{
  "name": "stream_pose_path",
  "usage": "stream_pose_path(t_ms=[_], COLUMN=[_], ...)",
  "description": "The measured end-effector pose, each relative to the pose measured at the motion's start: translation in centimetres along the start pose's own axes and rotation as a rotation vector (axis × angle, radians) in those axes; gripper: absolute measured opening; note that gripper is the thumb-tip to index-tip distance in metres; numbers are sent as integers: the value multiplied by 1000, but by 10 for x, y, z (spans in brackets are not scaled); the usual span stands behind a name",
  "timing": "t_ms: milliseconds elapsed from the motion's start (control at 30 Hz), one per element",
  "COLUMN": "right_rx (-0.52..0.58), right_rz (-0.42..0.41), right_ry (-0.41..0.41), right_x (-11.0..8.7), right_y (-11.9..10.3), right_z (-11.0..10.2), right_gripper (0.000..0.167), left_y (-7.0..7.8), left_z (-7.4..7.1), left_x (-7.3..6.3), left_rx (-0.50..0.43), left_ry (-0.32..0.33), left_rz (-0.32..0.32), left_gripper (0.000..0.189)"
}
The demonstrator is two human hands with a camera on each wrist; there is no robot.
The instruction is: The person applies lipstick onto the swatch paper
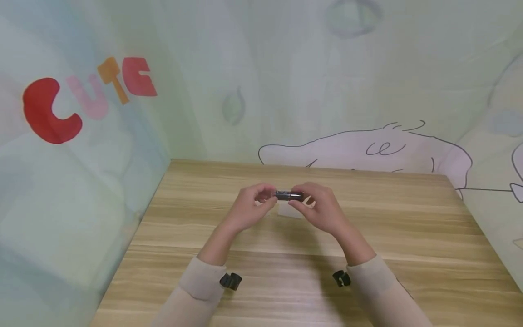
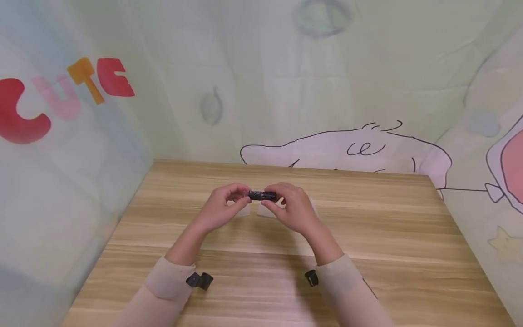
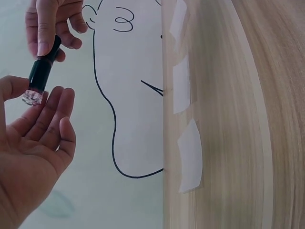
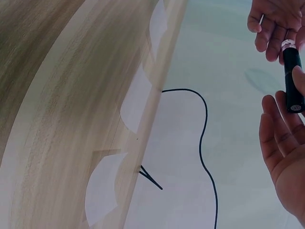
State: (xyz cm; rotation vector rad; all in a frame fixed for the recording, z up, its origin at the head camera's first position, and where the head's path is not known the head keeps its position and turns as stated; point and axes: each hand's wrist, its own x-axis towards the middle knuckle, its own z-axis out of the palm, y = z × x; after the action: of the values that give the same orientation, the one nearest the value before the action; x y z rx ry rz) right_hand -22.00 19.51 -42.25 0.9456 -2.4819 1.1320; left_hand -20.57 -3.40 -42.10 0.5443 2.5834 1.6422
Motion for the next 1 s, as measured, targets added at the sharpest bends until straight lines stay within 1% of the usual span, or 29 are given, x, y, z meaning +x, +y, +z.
stream_pose_path(t_ms=[167,300,467,700,867,1000], right_rx=[32,46,56,57,65,74], right_rz=[-22,-31,-60,-70,-72,-89], right_ry=[-4,-11,-8,-4,-7,1], right_x=[-1,-1,-1,-1,0,-1], right_y=[0,0,0,-1,-1,-1], right_z=[0,1,3,4,4,4], right_gripper=[20,20,21,21,23,22], left_y=[-4,-5,-2,-2,-1,-2], left_z=[1,3,6,9,9,8], left_x=[0,1,1,3,3,2], left_rx=[18,4,-21,0,-7,-9], left_ry=[-25,-37,-56,-44,-41,-37], left_rz=[-14,5,24,58,74,95], left_gripper=[23,23,23,21,20,20])
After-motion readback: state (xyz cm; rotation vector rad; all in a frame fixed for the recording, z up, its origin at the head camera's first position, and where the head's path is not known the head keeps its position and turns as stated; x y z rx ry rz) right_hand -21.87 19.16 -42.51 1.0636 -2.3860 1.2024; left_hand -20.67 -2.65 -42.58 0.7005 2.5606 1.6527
